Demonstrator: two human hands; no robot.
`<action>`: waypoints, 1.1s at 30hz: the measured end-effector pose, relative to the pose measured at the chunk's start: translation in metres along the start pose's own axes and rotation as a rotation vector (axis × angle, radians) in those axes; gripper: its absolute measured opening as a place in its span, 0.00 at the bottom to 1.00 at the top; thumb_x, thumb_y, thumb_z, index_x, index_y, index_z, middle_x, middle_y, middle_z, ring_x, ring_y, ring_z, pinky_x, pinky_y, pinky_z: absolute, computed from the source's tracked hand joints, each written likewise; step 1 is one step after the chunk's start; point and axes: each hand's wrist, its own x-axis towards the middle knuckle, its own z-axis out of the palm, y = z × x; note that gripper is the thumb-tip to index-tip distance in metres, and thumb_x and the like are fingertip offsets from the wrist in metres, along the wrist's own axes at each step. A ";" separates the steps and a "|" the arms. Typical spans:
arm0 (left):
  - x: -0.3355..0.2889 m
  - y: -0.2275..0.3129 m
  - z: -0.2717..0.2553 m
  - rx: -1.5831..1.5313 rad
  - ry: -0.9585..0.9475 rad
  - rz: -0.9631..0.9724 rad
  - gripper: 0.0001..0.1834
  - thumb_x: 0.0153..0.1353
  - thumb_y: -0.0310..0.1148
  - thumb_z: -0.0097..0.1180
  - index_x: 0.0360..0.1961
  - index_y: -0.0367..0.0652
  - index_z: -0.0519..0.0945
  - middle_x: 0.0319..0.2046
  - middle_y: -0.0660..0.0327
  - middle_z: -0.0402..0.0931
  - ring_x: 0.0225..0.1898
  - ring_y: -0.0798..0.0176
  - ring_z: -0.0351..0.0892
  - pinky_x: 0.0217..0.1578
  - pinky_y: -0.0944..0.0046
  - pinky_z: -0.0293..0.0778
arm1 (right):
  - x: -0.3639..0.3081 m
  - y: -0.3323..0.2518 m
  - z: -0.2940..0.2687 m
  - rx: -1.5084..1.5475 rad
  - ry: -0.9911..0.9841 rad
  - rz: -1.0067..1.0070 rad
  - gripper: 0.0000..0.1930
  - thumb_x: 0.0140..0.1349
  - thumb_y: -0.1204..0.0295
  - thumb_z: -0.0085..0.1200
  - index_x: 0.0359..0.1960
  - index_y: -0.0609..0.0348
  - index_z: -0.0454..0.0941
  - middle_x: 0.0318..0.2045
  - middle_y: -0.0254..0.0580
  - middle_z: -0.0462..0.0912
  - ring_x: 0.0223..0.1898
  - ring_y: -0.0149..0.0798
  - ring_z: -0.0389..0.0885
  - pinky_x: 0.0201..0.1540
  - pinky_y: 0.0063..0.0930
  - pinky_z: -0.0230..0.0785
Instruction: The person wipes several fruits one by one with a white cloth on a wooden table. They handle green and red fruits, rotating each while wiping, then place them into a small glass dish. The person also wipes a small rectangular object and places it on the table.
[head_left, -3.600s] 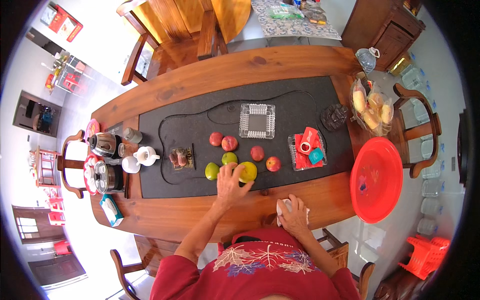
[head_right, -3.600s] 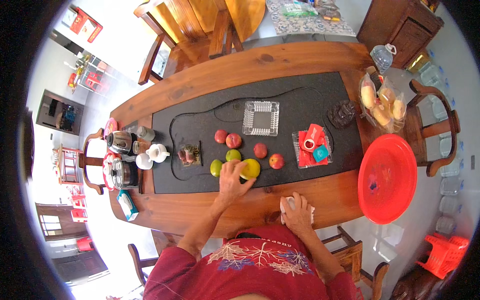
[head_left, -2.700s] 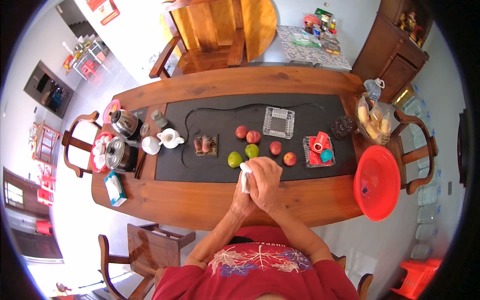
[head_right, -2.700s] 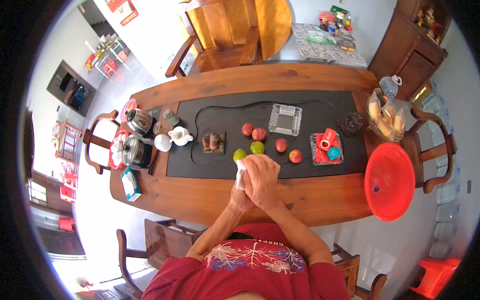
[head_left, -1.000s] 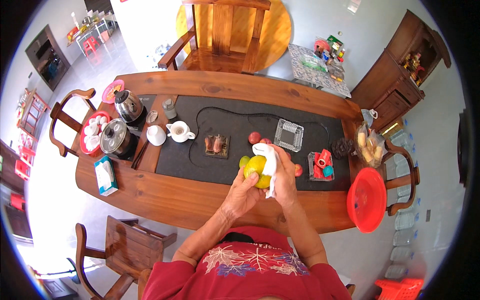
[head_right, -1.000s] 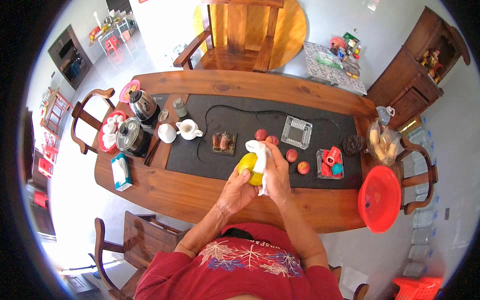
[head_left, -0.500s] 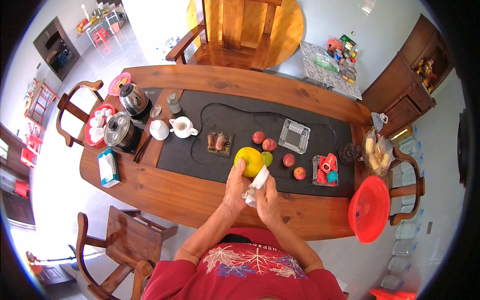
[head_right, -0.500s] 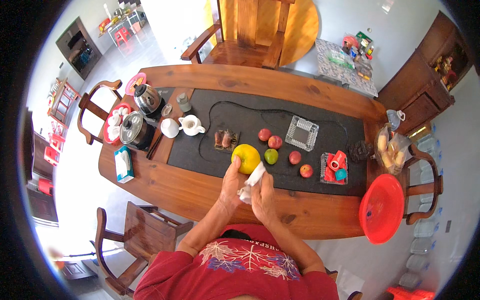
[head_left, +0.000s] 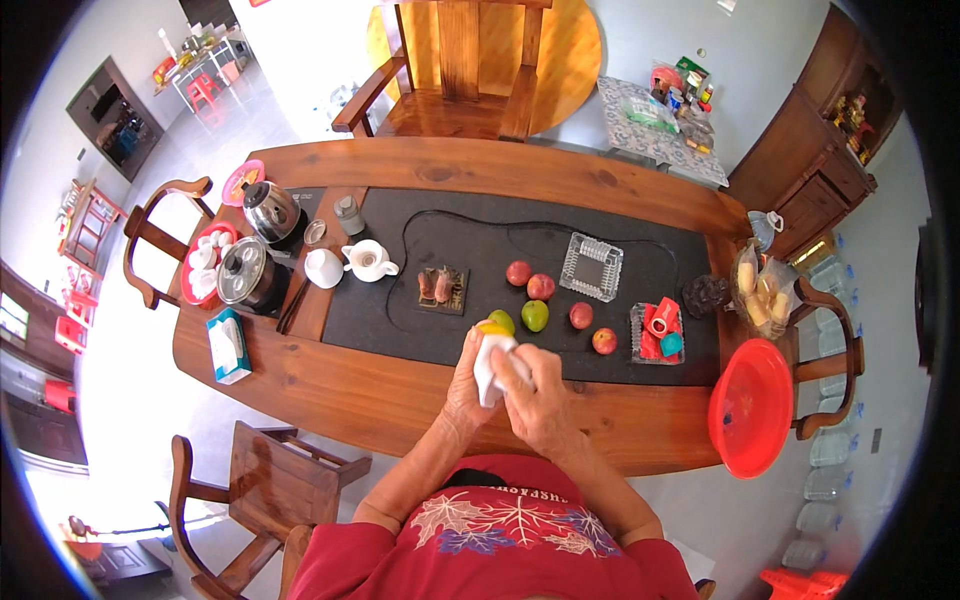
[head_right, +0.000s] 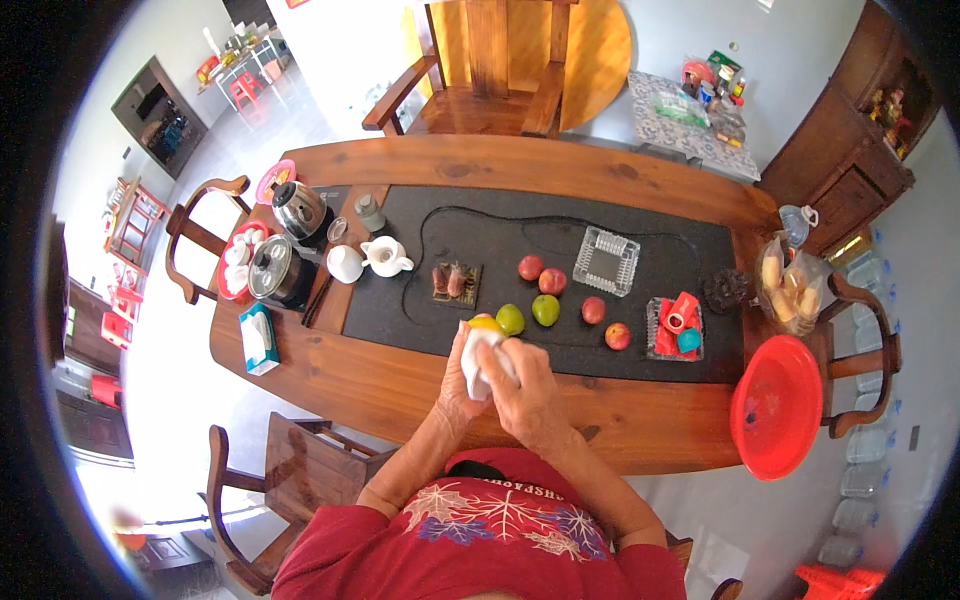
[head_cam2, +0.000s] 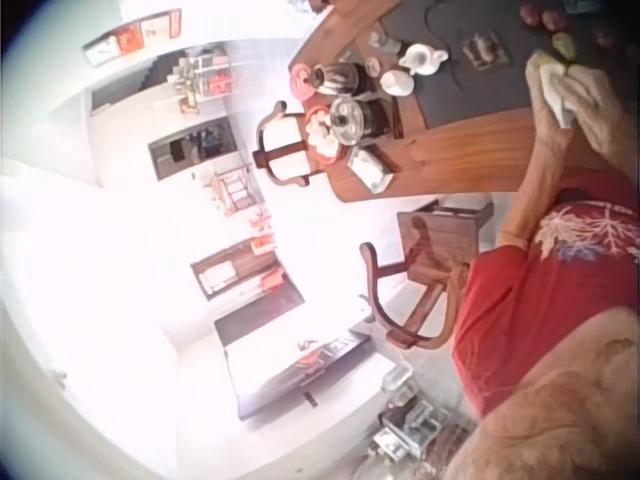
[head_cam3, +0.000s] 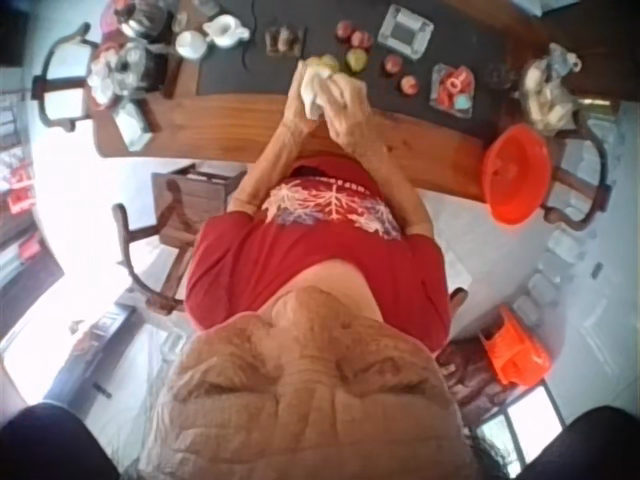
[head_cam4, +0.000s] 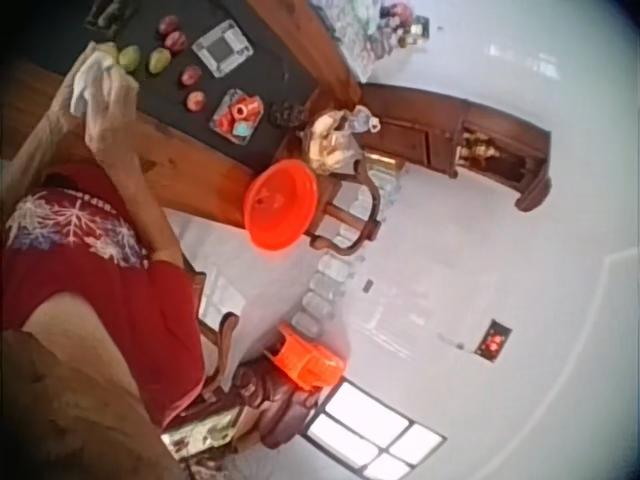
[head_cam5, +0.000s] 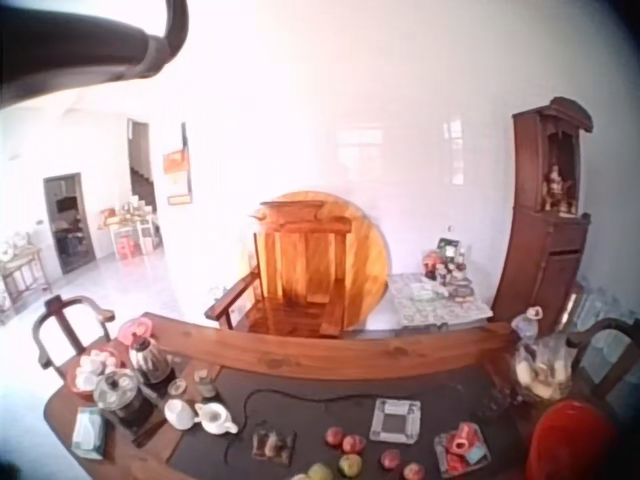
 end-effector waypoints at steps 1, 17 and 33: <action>0.001 0.001 -0.009 -0.028 -0.019 -0.066 0.22 0.59 0.54 0.52 0.47 0.50 0.75 0.40 0.59 0.77 0.43 0.58 0.77 0.46 0.56 0.75 | -0.002 -0.003 -0.003 0.093 -0.040 0.016 0.28 0.46 0.86 0.51 0.54 0.61 0.72 0.45 0.50 0.69 0.44 0.50 0.71 0.47 0.37 0.67; -0.016 0.007 0.016 -0.087 -0.110 -0.155 0.26 0.59 0.55 0.51 0.47 0.45 0.76 0.46 0.59 0.77 0.49 0.58 0.75 0.54 0.54 0.69 | 0.014 0.025 0.024 0.126 0.225 0.363 0.16 0.57 0.75 0.51 0.49 0.61 0.74 0.41 0.50 0.71 0.43 0.51 0.71 0.45 0.40 0.66; 0.000 -0.001 -0.003 0.042 -0.102 -0.136 0.30 0.61 0.58 0.47 0.54 0.47 0.70 0.52 0.55 0.72 0.54 0.55 0.70 0.55 0.53 0.68 | 0.009 -0.004 0.010 -0.063 0.117 0.082 0.23 0.49 0.79 0.54 0.51 0.59 0.73 0.42 0.48 0.72 0.40 0.51 0.72 0.44 0.40 0.67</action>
